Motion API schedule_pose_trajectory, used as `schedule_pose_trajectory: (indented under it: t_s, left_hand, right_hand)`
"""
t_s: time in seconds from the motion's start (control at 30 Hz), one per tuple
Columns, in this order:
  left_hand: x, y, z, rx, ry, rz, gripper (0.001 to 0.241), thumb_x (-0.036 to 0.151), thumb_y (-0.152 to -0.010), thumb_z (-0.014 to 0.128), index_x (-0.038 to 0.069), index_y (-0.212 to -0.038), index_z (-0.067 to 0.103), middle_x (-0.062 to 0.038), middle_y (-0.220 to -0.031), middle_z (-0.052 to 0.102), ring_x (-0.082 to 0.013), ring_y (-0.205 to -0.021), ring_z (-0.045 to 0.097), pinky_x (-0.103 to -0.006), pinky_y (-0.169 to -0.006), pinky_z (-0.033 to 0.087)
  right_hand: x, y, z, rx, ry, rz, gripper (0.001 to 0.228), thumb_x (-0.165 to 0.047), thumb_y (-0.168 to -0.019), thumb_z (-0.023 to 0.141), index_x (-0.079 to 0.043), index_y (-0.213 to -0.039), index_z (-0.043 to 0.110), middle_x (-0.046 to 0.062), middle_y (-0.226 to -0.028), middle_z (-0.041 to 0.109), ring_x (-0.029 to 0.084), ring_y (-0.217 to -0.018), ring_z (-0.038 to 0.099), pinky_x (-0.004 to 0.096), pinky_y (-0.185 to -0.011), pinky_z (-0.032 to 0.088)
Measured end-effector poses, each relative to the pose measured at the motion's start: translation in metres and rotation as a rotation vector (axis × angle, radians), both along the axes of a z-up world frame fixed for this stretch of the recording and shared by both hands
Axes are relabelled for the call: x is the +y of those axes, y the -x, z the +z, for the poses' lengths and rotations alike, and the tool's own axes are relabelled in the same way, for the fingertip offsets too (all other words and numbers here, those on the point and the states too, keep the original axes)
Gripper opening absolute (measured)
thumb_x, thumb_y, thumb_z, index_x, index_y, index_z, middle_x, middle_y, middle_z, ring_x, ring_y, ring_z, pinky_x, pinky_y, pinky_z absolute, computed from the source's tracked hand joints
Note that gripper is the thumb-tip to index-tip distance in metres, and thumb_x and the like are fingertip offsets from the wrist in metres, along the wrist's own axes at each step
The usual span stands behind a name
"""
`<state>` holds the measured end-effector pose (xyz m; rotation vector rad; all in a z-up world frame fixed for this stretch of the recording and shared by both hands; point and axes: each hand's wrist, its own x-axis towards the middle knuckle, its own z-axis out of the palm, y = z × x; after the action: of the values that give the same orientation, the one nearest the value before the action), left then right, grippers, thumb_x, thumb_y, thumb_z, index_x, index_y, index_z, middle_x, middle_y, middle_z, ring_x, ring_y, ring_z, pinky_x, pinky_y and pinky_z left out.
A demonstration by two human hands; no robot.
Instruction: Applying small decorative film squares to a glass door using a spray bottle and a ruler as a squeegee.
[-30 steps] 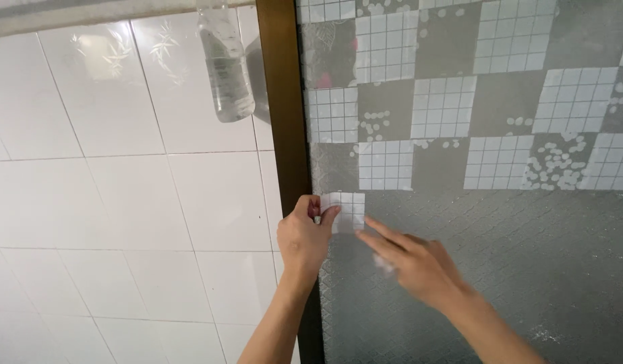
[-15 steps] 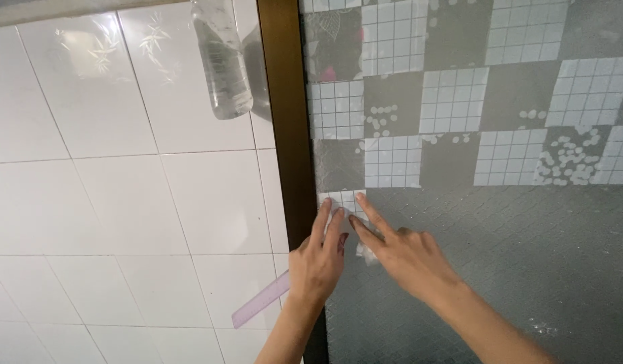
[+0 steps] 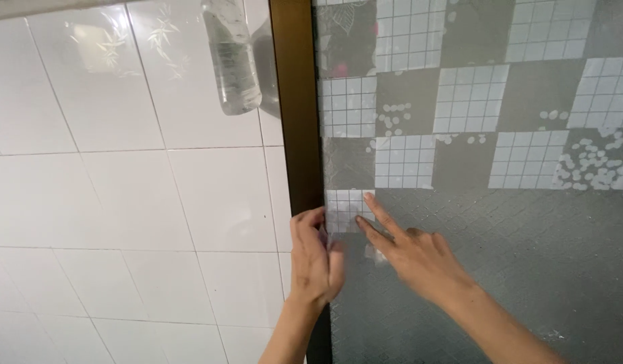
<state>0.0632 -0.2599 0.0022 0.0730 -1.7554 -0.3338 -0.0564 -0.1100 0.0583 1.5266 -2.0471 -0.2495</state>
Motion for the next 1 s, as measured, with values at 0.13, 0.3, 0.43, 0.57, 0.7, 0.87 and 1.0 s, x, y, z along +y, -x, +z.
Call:
schedule_pose_trajectory:
  t_s: [0.13, 0.3, 0.43, 0.57, 0.7, 0.87, 1.0]
  left_hand:
    - [0.007, -0.007, 0.009, 0.116, -0.178, -0.182, 0.044, 0.009, -0.094, 0.039, -0.003, -0.137, 0.044, -0.016, -0.12, 0.045, -0.0251, -0.108, 0.049, -0.0362, -0.096, 0.046]
    - [0.005, 0.015, 0.003, 0.171, -0.291, -0.21, 0.042, 0.009, -0.104, 0.049, 0.007, -0.146, 0.052, -0.01, -0.11, 0.047, -0.0154, -0.086, 0.057, -0.0276, -0.077, 0.059]
    - [0.01, 0.041, -0.003, 0.214, -0.361, 0.104, 0.029, 0.025, -0.091, 0.074, 0.016, -0.119, 0.074, 0.003, -0.087, 0.073, -0.0065, -0.07, 0.069, -0.0234, -0.062, 0.055]
    - [0.002, 0.049, -0.012, 0.332, -0.139, 0.179, 0.011, 0.017, -0.089, 0.079, 0.012, -0.089, 0.069, 0.001, -0.084, 0.075, -0.0118, -0.068, 0.071, -0.0245, -0.062, 0.057]
    - [-0.003, 0.042, -0.009, 0.382, -0.259, 0.322, 0.022, 0.019, -0.091, 0.078, 0.01, -0.081, 0.061, 0.002, -0.08, 0.074, -0.0097, -0.067, 0.07, -0.0243, -0.06, 0.061]
    - [0.009, 0.053, -0.011, 0.333, -0.003, 0.178, 0.008, 0.009, -0.089, 0.079, 0.012, -0.086, 0.073, 0.002, -0.072, 0.071, -0.0069, -0.057, 0.061, -0.0215, -0.049, 0.05]
    - [-0.001, 0.049, -0.01, 0.305, -0.096, 0.251, 0.012, 0.019, -0.093, 0.076, 0.014, -0.085, 0.068, 0.001, -0.073, 0.065, -0.0136, -0.06, 0.061, -0.0282, -0.055, 0.049]
  right_hand:
    - [-0.002, 0.004, -0.003, 0.005, 0.038, 0.023, 0.105, 0.02, -0.078, 0.061, -0.027, -0.161, 0.017, 0.004, -0.172, -0.016, 0.022, -0.057, 0.06, 0.033, -0.042, 0.053]
    - [-0.002, 0.019, -0.007, -0.045, -0.008, 0.035, 0.112, 0.022, -0.078, 0.058, -0.034, -0.163, 0.012, 0.001, -0.172, -0.02, 0.02, -0.057, 0.061, 0.031, -0.044, 0.057]
    - [-0.001, 0.038, -0.022, 0.101, 0.093, 0.185, 0.106, 0.023, -0.072, 0.061, -0.024, -0.16, 0.024, 0.005, -0.172, -0.004, 0.019, -0.053, 0.059, 0.031, -0.039, 0.055]
    - [0.001, 0.043, -0.025, 0.004, 0.067, 0.166, 0.104, 0.018, -0.075, 0.063, -0.025, -0.16, 0.022, 0.0, -0.173, -0.002, 0.019, -0.071, 0.064, 0.031, -0.05, 0.06]
    - [0.005, 0.043, -0.024, 0.026, 0.098, 0.206, 0.106, 0.02, -0.073, 0.062, -0.025, -0.16, 0.024, 0.001, -0.172, 0.0, 0.016, -0.058, 0.058, 0.029, -0.042, 0.055]
    - [0.005, 0.04, -0.022, -0.033, 0.049, 0.142, 0.101, 0.021, -0.076, 0.055, -0.024, -0.16, 0.023, -0.002, -0.173, -0.008, 0.019, -0.06, 0.057, 0.032, -0.046, 0.055]
    - [0.004, 0.037, -0.02, -0.038, 0.08, 0.144, 0.098, 0.015, -0.077, 0.06, -0.024, -0.159, 0.024, -0.003, -0.173, -0.004, 0.025, -0.074, 0.064, 0.042, -0.058, 0.063]
